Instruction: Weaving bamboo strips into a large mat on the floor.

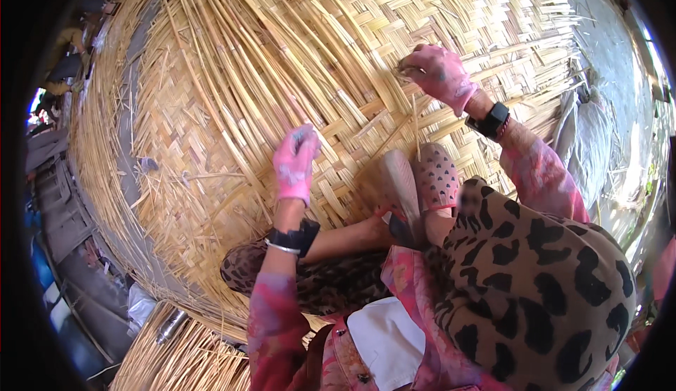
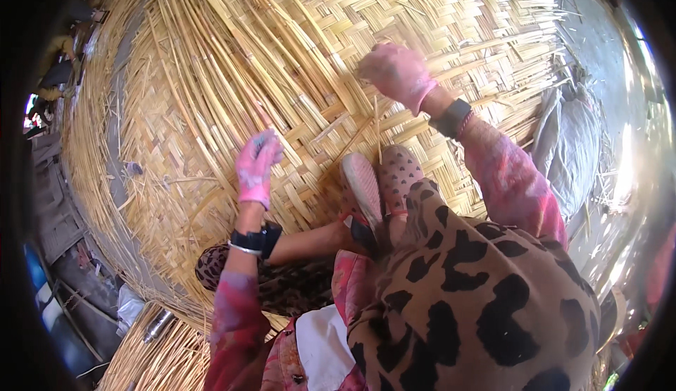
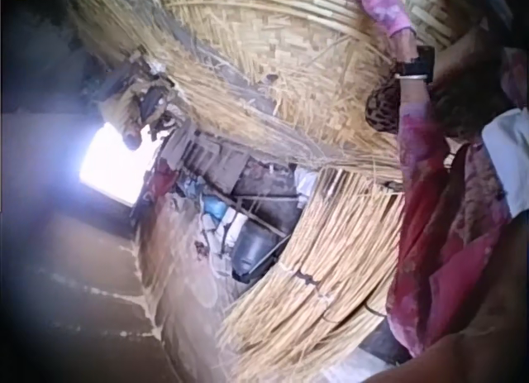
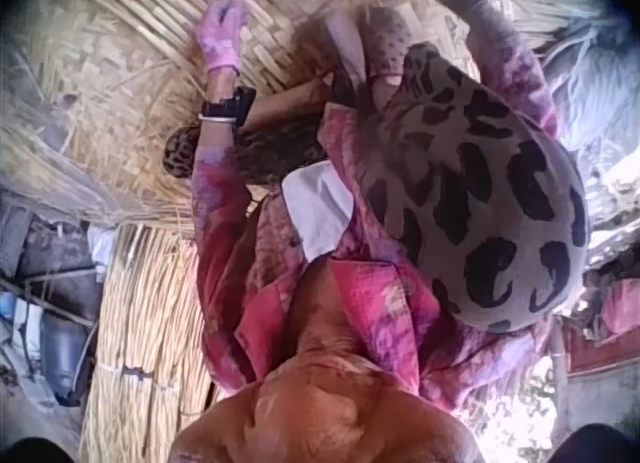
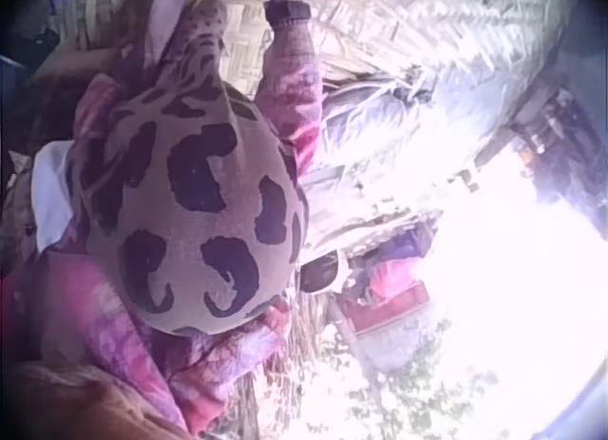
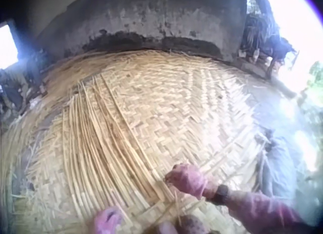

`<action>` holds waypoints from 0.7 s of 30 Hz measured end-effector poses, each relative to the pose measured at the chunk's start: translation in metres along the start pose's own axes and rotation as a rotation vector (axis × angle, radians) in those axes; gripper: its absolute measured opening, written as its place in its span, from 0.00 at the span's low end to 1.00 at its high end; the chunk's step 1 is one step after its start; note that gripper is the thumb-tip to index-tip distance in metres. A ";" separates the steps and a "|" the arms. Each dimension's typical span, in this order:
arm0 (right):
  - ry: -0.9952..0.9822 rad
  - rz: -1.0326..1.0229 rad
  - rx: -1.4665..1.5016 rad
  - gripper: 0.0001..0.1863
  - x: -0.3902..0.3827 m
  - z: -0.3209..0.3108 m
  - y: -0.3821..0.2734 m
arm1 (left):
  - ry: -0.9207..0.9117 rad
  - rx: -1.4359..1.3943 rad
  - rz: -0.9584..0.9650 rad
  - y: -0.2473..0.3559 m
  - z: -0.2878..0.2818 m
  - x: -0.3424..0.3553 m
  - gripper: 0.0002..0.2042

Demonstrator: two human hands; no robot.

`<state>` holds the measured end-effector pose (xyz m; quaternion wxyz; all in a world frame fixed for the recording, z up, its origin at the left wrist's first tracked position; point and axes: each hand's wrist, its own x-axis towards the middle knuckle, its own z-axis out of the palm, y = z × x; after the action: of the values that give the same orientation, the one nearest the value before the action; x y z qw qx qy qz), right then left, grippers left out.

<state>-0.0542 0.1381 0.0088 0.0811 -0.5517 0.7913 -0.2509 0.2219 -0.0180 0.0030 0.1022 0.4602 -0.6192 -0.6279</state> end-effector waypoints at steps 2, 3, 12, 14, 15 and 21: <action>-0.132 0.048 0.138 0.08 0.022 0.004 -0.034 | 0.149 0.242 0.074 -0.013 -0.009 0.001 0.20; -0.271 0.101 0.264 0.09 0.031 0.007 -0.052 | 0.148 0.243 0.070 -0.008 -0.011 0.005 0.20; -0.400 0.440 0.596 0.23 0.079 0.092 -0.079 | 0.147 0.314 -0.097 0.020 -0.017 0.066 0.30; -0.406 0.440 0.559 0.24 0.081 0.089 -0.086 | 0.245 0.474 0.056 0.007 -0.024 0.069 0.31; -0.411 0.439 0.523 0.25 0.083 0.084 -0.096 | 0.257 0.477 0.048 0.002 -0.035 0.070 0.31; -0.596 0.271 0.778 0.09 0.090 0.141 -0.046 | -0.092 -0.304 -0.193 0.025 -0.035 0.057 0.16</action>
<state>0.0068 0.0005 -0.0766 0.5346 -0.4207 0.6461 -0.3461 0.2040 -0.0873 0.0052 0.0815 0.4675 -0.4743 -0.7415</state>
